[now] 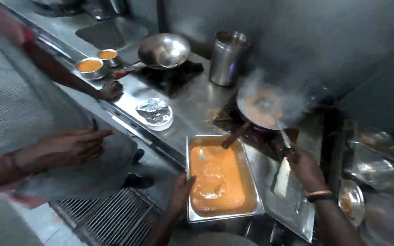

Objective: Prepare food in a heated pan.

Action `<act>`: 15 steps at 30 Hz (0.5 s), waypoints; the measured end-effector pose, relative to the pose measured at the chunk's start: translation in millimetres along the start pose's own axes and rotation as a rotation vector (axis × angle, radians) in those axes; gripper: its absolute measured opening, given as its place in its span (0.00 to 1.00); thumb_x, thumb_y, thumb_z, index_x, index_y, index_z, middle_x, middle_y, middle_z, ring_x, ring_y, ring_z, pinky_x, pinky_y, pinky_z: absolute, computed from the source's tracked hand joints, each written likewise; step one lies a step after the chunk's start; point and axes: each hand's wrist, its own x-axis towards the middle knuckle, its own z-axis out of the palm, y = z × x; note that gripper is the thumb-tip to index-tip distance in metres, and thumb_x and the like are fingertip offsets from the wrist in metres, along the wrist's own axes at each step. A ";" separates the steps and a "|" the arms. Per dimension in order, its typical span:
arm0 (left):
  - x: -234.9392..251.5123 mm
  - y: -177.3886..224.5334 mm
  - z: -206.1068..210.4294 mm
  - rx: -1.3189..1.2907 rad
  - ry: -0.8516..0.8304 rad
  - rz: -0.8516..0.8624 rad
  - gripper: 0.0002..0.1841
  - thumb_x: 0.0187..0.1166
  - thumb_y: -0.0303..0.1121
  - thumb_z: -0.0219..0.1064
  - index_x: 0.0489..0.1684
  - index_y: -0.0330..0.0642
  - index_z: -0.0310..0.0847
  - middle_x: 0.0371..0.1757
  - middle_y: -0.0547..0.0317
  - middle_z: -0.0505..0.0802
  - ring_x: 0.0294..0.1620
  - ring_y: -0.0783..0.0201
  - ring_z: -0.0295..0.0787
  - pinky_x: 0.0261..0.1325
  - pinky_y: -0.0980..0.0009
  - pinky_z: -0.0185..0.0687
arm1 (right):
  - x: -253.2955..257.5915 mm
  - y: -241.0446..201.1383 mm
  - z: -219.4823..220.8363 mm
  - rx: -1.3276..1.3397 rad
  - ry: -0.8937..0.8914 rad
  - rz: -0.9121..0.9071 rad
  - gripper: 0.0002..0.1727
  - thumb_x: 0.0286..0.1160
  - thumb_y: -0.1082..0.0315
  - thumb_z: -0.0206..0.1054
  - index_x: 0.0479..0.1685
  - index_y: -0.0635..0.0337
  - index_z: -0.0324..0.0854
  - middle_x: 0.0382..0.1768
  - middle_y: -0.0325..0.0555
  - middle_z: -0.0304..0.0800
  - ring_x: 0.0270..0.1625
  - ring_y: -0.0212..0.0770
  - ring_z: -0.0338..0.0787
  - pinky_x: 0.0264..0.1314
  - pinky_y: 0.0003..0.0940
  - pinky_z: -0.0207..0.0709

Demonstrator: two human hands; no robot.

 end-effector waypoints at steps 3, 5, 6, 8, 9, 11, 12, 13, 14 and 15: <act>-1.1 0.5 -0.4 -0.057 -0.036 0.003 0.11 0.85 0.32 0.66 0.53 0.32 0.80 0.40 0.48 0.93 0.39 0.59 0.93 0.46 0.61 0.91 | 3.3 8.0 -4.4 0.013 0.004 0.028 0.27 0.87 0.57 0.64 0.84 0.49 0.72 0.58 0.70 0.88 0.57 0.76 0.88 0.57 0.81 0.75; -4.0 2.6 -0.4 -0.049 -0.032 -0.005 0.10 0.84 0.31 0.66 0.51 0.33 0.80 0.38 0.49 0.92 0.38 0.60 0.92 0.44 0.63 0.91 | 2.3 9.6 -7.1 0.012 -0.034 0.065 0.30 0.85 0.56 0.66 0.85 0.48 0.70 0.58 0.71 0.88 0.58 0.76 0.87 0.58 0.81 0.74; -3.7 3.6 0.9 -0.037 -0.018 -0.016 0.09 0.83 0.30 0.67 0.51 0.33 0.80 0.38 0.48 0.92 0.37 0.60 0.92 0.43 0.63 0.91 | 1.9 9.2 -8.3 0.002 -0.045 0.074 0.32 0.83 0.58 0.69 0.86 0.49 0.69 0.58 0.71 0.88 0.58 0.77 0.87 0.57 0.81 0.74; -1.1 5.0 2.3 0.021 0.006 -0.061 0.08 0.80 0.27 0.69 0.50 0.33 0.79 0.38 0.47 0.92 0.37 0.58 0.92 0.42 0.62 0.90 | 1.2 8.9 -8.0 -0.020 -0.027 0.077 0.34 0.79 0.59 0.73 0.85 0.51 0.69 0.61 0.73 0.86 0.60 0.78 0.85 0.58 0.83 0.73; -0.7 4.6 1.9 0.042 0.003 -0.082 0.10 0.78 0.25 0.69 0.52 0.33 0.80 0.39 0.46 0.91 0.37 0.57 0.91 0.42 0.60 0.90 | -2.0 8.0 -8.0 -0.034 0.011 0.070 0.35 0.78 0.59 0.74 0.84 0.54 0.70 0.65 0.74 0.83 0.62 0.80 0.84 0.59 0.83 0.73; -2.0 6.2 1.8 0.045 -0.008 -0.094 0.11 0.72 0.21 0.69 0.50 0.34 0.79 0.38 0.46 0.90 0.36 0.56 0.90 0.39 0.59 0.89 | -15.4 -1.9 -15.2 -0.027 0.151 0.008 0.34 0.77 0.60 0.74 0.81 0.62 0.72 0.71 0.79 0.75 0.66 0.83 0.79 0.62 0.84 0.72; -3.8 8.7 1.2 0.039 -0.007 -0.100 0.12 0.70 0.20 0.69 0.49 0.34 0.79 0.37 0.46 0.90 0.35 0.57 0.90 0.39 0.59 0.88 | -27.7 -12.8 -21.6 0.023 0.212 -0.031 0.32 0.80 0.62 0.71 0.81 0.63 0.72 0.74 0.77 0.73 0.69 0.82 0.78 0.64 0.82 0.72; -7.0 12.3 0.3 0.033 0.002 -0.110 0.11 0.70 0.19 0.69 0.48 0.34 0.79 0.37 0.47 0.90 0.35 0.57 0.89 0.39 0.60 0.88 | -42.3 -25.0 -26.3 0.099 0.243 -0.077 0.29 0.83 0.62 0.67 0.82 0.61 0.72 0.75 0.73 0.74 0.70 0.77 0.80 0.66 0.77 0.74; -10.6 16.0 -1.7 0.024 0.011 -0.118 0.12 0.71 0.18 0.69 0.50 0.34 0.79 0.38 0.47 0.90 0.35 0.58 0.89 0.39 0.61 0.88 | -57.0 -37.4 -26.8 0.195 0.229 -0.128 0.26 0.86 0.62 0.64 0.80 0.60 0.73 0.73 0.68 0.77 0.67 0.70 0.84 0.64 0.71 0.78; -13.1 18.4 -5.3 0.017 0.014 -0.123 0.14 0.72 0.18 0.68 0.54 0.34 0.80 0.39 0.47 0.91 0.37 0.58 0.90 0.41 0.61 0.89 | -70.4 -49.1 -21.4 0.298 0.175 -0.181 0.23 0.87 0.60 0.62 0.78 0.58 0.76 0.71 0.62 0.82 0.62 0.62 0.87 0.60 0.65 0.82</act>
